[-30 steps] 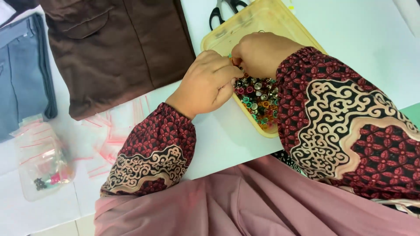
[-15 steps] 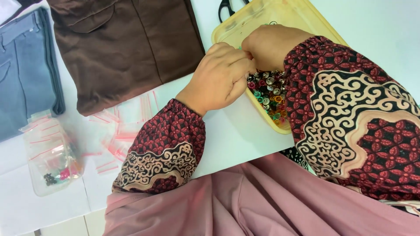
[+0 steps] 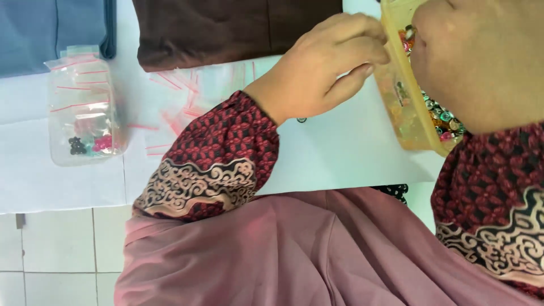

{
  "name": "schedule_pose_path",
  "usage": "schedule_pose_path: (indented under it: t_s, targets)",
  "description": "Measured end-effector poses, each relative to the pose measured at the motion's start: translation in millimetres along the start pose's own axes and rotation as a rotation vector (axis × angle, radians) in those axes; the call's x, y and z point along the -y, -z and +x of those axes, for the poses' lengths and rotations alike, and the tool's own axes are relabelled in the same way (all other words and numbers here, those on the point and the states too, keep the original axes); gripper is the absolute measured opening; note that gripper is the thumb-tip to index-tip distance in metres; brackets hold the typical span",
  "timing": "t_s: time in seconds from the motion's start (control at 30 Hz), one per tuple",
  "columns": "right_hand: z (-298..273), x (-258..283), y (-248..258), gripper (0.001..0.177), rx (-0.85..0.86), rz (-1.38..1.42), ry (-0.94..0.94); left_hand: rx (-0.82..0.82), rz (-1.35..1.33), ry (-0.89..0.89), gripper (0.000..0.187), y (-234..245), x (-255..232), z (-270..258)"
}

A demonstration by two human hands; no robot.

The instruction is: The person is sorting small decorative buttons from a tray and packaging them into individual plastic zip-lock bags.

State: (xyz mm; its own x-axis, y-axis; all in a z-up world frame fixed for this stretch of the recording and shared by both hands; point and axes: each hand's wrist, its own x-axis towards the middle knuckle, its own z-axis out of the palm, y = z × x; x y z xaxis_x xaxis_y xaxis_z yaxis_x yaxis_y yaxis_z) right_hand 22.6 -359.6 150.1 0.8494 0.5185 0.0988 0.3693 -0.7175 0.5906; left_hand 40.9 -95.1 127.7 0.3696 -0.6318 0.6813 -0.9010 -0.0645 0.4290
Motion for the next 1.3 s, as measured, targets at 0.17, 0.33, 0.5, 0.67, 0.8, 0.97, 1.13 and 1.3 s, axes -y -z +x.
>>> schedule_pose_path:
  t_s: [0.17, 0.33, 0.5, 0.67, 0.8, 0.97, 1.13, 1.3]
  targets:
    - [-15, 8, -52, 0.047, -0.1, -0.149, -0.103, -0.06, -0.048, 0.069, 0.013, 31, -4, -59]
    - [-3, 62, 51, 0.005, -0.323, 0.506, 0.059, -0.114, -0.049, 0.176, 0.017, 28, 7, -113]
    - [24, 120, 49, 0.003, -0.397, 0.755, 0.12, -0.11, 0.006, 0.172, 0.012, 37, 17, -122]
    - [53, 153, 6, 0.008, -0.261, 0.983, 0.156, -0.079, 0.076, 0.235, 0.016, 33, 29, -129]
    - [61, 166, -6, 0.005, -0.256, 1.016, 0.176, -0.059, 0.134, 0.214, 0.015, 27, 37, -135]
    - [55, 154, 5, 0.018, -0.258, 1.032, 0.144, 0.005, 0.209, 0.248, 0.014, 25, 42, -139]
    - [28, 144, -6, 0.019, -0.305, 0.706, -0.005, 0.052, 0.225, 0.258, 0.014, 23, 47, -143]
    - [12, 155, -27, 0.035, -0.176, 0.727, -0.103, 0.106, 0.222, 0.295, 0.015, 19, 50, -146]
